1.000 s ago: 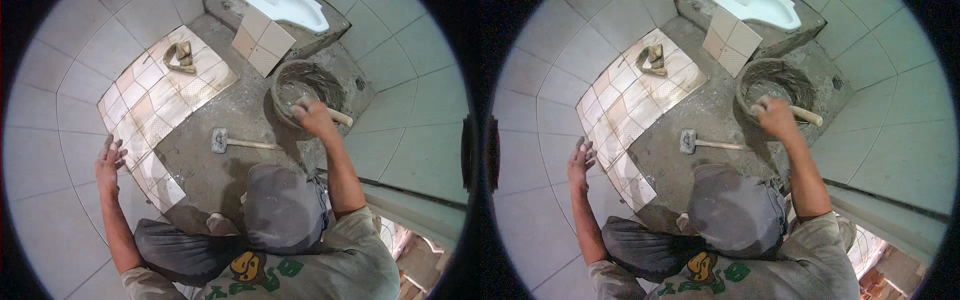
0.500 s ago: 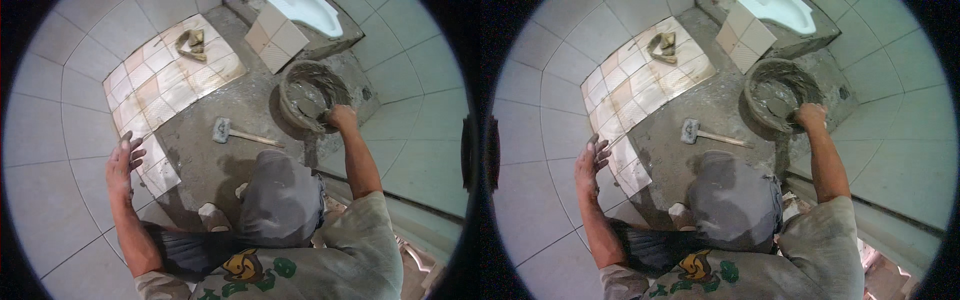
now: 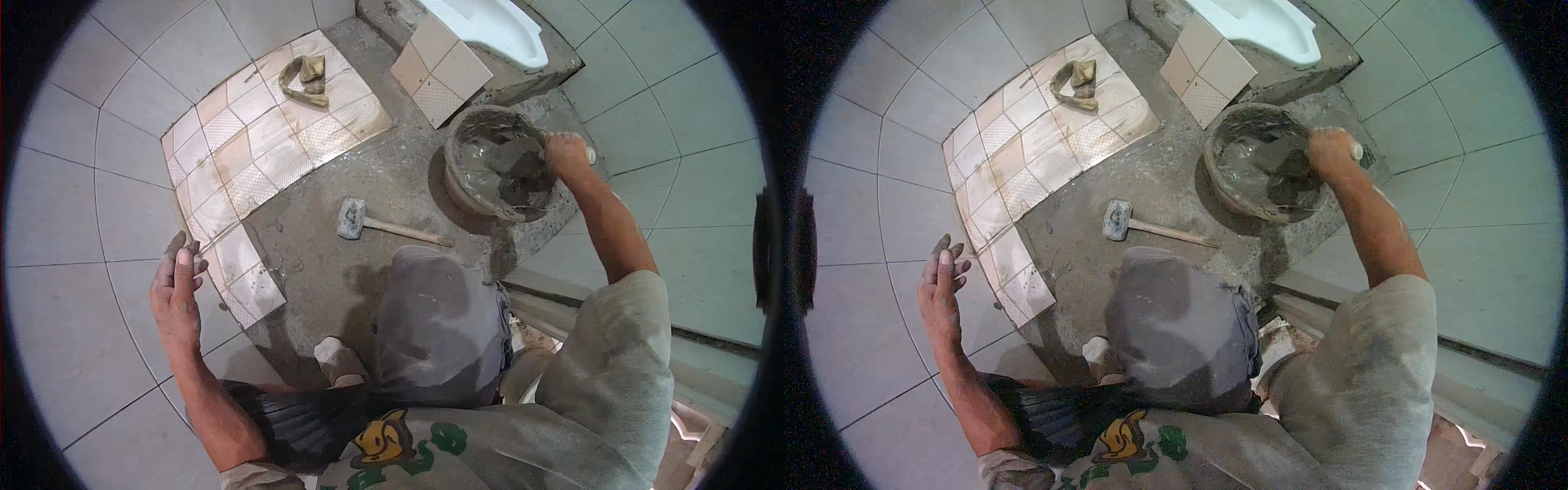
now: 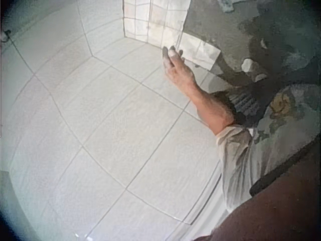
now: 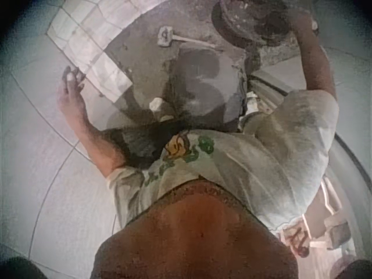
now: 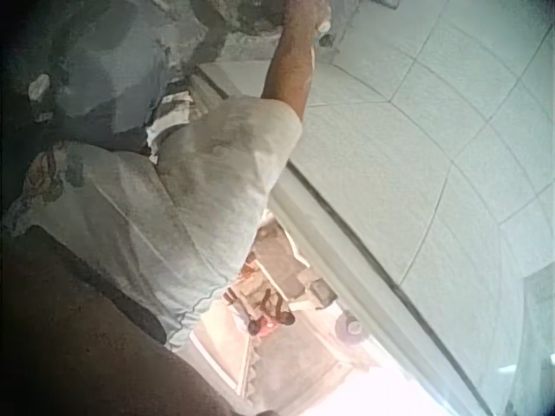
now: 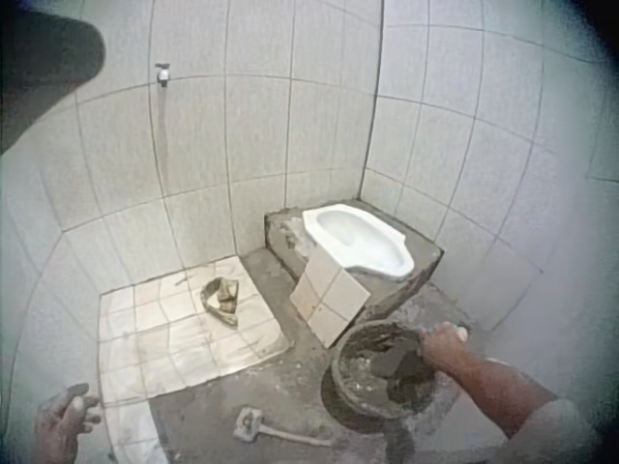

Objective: Installing tiles on a bathroom floor using mortar and a rubber mallet.

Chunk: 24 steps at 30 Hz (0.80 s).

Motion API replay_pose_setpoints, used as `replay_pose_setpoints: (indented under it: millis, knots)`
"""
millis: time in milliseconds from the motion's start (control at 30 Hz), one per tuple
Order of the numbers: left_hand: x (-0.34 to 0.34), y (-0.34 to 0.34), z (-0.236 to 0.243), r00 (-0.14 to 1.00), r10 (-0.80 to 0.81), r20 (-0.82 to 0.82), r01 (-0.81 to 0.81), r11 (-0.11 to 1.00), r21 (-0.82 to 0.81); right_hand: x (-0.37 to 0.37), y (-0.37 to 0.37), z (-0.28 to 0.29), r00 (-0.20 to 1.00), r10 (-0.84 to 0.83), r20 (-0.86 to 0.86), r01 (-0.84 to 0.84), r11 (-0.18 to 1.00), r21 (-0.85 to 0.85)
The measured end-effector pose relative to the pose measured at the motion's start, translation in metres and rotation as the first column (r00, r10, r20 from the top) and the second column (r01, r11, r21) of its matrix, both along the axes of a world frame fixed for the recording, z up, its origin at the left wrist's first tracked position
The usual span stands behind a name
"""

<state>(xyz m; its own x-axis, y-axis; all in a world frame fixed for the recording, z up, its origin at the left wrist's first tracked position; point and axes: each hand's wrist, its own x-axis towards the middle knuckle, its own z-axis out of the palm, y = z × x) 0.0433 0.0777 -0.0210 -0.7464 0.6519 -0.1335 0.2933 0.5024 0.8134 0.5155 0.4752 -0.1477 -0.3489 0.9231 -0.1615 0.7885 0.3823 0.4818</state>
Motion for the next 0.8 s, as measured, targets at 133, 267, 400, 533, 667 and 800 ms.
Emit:
replay_pose_setpoints:
  millis: [133,267,400,533,667,800]
  knots:
    - [-0.006,-0.019,0.004,0.996,-0.044,-0.078,0.041,0.999,-0.036,-0.017,0.007,-0.011,0.987,0.129,0.1,-0.122,0.99,-0.078]
    - [-0.004,-0.01,0.003,0.995,-0.05,-0.09,0.054,0.998,0.045,-0.015,-0.016,-0.03,0.992,0.125,-0.031,-0.126,0.991,-0.041]
    - [0.0,-0.014,0.006,0.993,-0.014,-0.121,0.019,0.999,0.04,-0.033,-0.054,-0.007,0.974,0.207,-0.097,-0.211,0.977,-0.037]
    - [-0.002,-0.01,0.001,0.99,-0.045,-0.135,0.047,0.999,0.007,-0.035,-0.068,-0.014,0.993,-0.033,-0.109,0.019,0.991,-0.129]
    - [0.0,-0.009,0.0,0.975,-0.086,-0.203,0.085,0.996,-0.013,-0.033,-0.08,-0.002,0.99,-0.055,-0.132,0.035,0.988,-0.149]
    - [0.007,-0.006,0.002,0.969,-0.129,-0.211,0.138,0.99,0.026,-0.027,-0.067,-0.038,0.985,0.051,-0.167,-0.065,0.995,-0.081]
